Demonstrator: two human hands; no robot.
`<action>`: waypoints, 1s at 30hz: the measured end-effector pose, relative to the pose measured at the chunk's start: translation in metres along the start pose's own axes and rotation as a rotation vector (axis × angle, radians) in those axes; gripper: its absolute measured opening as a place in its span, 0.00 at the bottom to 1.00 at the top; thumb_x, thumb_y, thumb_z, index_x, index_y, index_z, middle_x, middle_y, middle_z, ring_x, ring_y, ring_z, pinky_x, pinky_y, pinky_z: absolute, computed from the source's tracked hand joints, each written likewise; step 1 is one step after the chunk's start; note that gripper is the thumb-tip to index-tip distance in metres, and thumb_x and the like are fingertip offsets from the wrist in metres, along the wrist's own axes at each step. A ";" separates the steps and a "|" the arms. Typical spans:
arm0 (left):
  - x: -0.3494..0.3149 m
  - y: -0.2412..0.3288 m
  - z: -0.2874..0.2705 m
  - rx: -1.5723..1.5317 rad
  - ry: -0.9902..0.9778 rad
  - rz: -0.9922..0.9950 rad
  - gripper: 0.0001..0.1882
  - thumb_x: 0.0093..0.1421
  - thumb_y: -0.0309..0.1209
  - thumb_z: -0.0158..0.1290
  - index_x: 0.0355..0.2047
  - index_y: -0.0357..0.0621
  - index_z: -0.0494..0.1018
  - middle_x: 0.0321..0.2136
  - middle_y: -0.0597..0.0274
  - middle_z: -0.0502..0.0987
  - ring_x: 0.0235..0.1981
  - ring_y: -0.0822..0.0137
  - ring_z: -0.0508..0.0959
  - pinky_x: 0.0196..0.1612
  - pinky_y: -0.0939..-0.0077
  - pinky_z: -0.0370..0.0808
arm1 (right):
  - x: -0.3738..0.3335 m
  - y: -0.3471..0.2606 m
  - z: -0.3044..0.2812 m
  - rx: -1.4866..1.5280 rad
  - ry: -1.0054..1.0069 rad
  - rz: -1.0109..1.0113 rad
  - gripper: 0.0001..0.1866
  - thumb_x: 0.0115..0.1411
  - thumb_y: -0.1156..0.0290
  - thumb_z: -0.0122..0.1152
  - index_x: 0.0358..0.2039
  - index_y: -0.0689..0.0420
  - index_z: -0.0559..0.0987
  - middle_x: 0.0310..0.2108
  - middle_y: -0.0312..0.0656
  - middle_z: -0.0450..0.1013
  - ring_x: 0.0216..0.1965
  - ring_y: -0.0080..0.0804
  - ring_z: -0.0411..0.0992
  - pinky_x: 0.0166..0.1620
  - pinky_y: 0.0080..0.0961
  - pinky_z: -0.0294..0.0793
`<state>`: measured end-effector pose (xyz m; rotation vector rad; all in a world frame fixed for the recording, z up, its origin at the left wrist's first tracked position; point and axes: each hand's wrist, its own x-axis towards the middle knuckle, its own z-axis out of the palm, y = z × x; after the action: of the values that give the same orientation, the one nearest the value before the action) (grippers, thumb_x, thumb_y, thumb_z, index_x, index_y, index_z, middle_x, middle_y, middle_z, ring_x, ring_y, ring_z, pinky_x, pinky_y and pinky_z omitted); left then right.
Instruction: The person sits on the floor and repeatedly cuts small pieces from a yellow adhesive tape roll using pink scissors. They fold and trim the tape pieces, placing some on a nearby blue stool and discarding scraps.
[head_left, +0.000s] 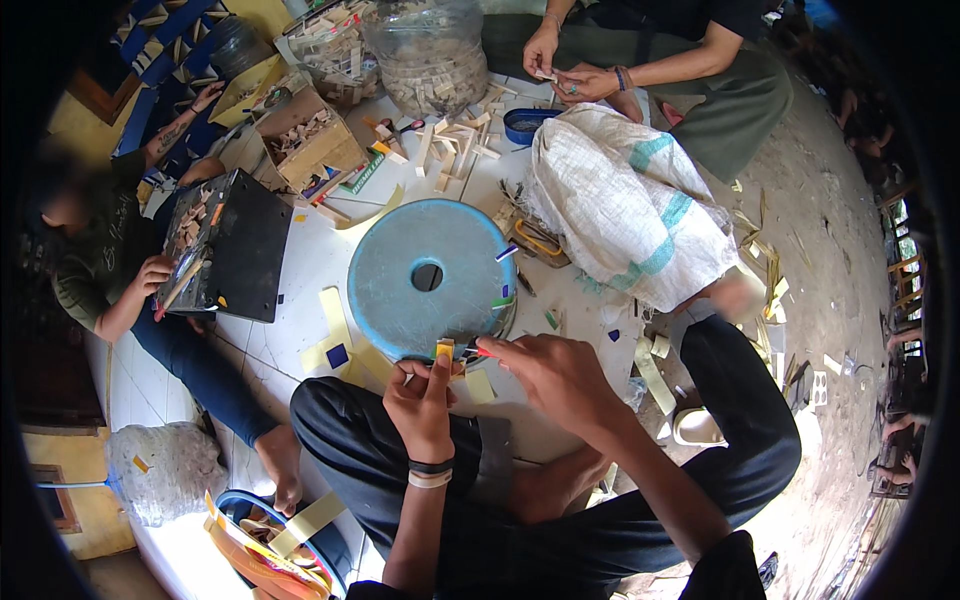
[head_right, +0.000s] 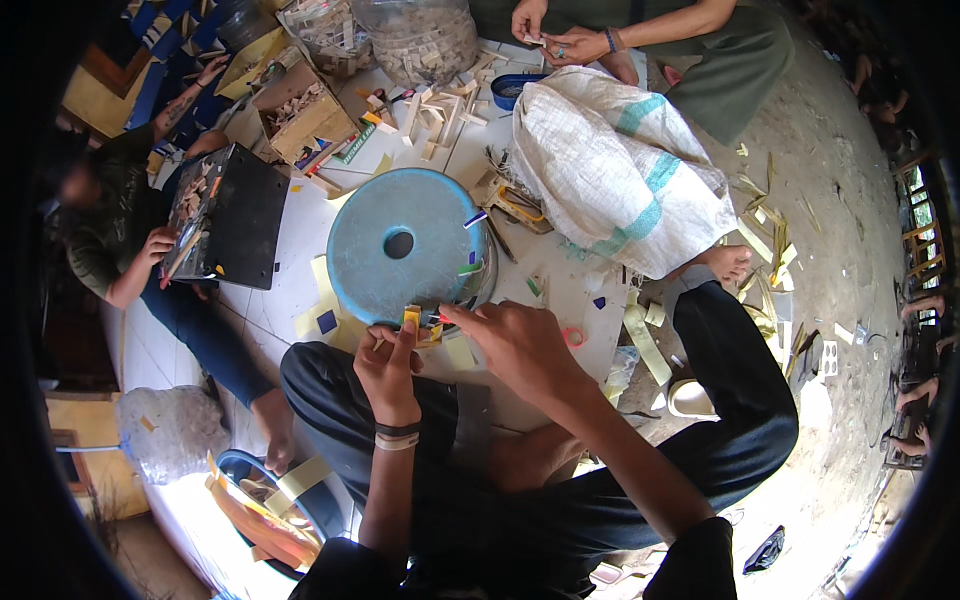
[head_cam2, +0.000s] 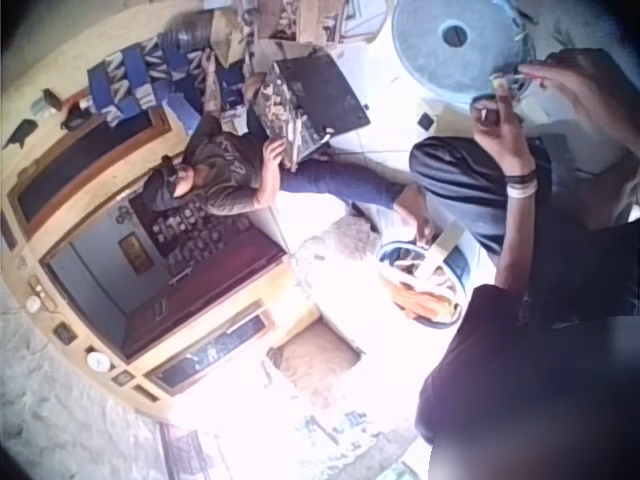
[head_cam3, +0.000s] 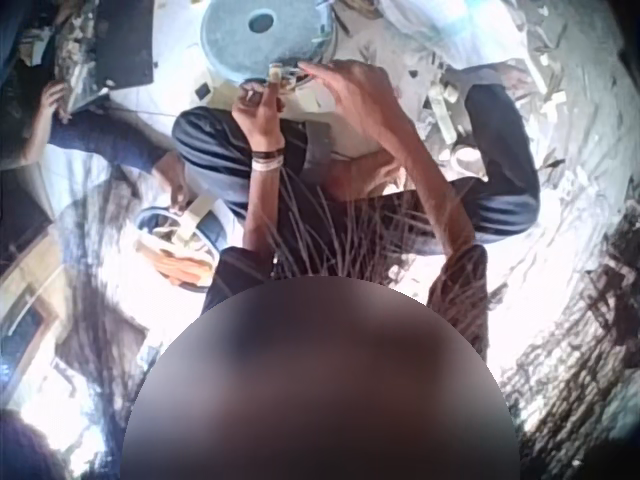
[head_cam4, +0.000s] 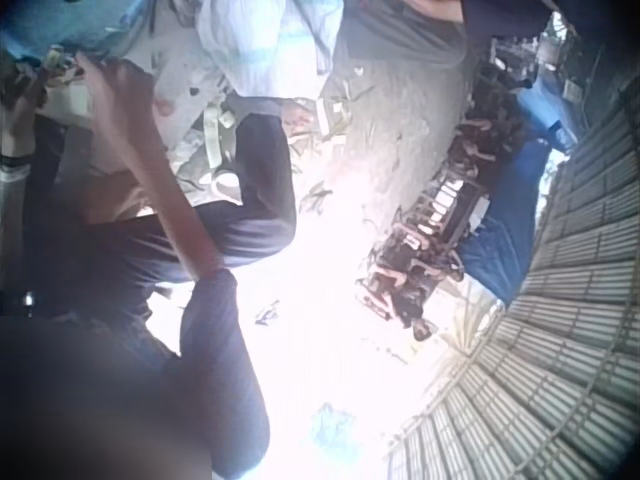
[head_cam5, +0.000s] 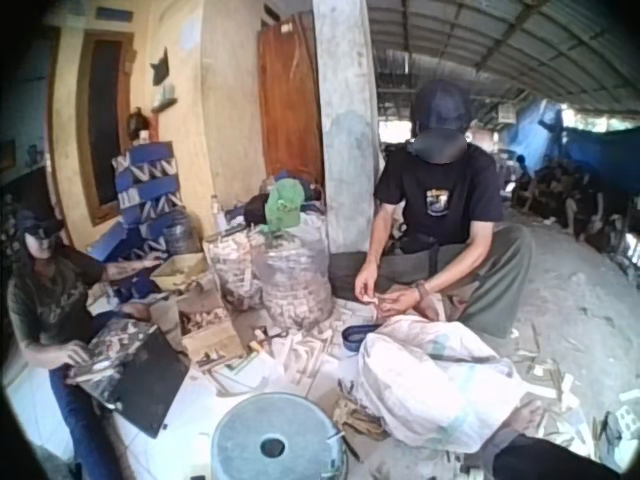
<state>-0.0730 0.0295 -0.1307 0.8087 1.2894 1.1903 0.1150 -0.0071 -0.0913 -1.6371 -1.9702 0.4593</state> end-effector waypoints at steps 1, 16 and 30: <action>0.000 0.000 0.000 -0.004 -0.006 -0.003 0.13 0.63 0.26 0.64 0.29 0.44 0.68 0.26 0.55 0.84 0.18 0.79 0.74 0.20 0.85 0.67 | 0.003 0.002 -0.002 0.014 -0.011 0.000 0.24 0.58 0.80 0.61 0.56 0.49 0.80 0.32 0.43 0.81 0.31 0.41 0.80 0.34 0.36 0.79; 0.002 0.001 -0.001 -0.015 -0.015 -0.032 0.14 0.63 0.27 0.63 0.27 0.44 0.68 0.26 0.57 0.84 0.19 0.80 0.73 0.21 0.85 0.66 | 0.012 0.006 -0.003 0.074 -0.038 -0.034 0.29 0.55 0.82 0.61 0.58 0.47 0.80 0.35 0.44 0.82 0.33 0.42 0.80 0.36 0.35 0.80; 0.003 0.001 -0.006 -0.033 -0.043 -0.047 0.14 0.63 0.24 0.62 0.29 0.43 0.65 0.27 0.53 0.84 0.22 0.77 0.79 0.20 0.85 0.68 | 0.016 0.004 -0.008 0.180 -0.090 -0.047 0.26 0.60 0.83 0.60 0.60 0.52 0.78 0.33 0.44 0.80 0.22 0.32 0.77 0.24 0.28 0.80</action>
<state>-0.0793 0.0313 -0.1315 0.7718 1.2438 1.1479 0.1208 0.0091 -0.0838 -1.4790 -1.9649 0.6816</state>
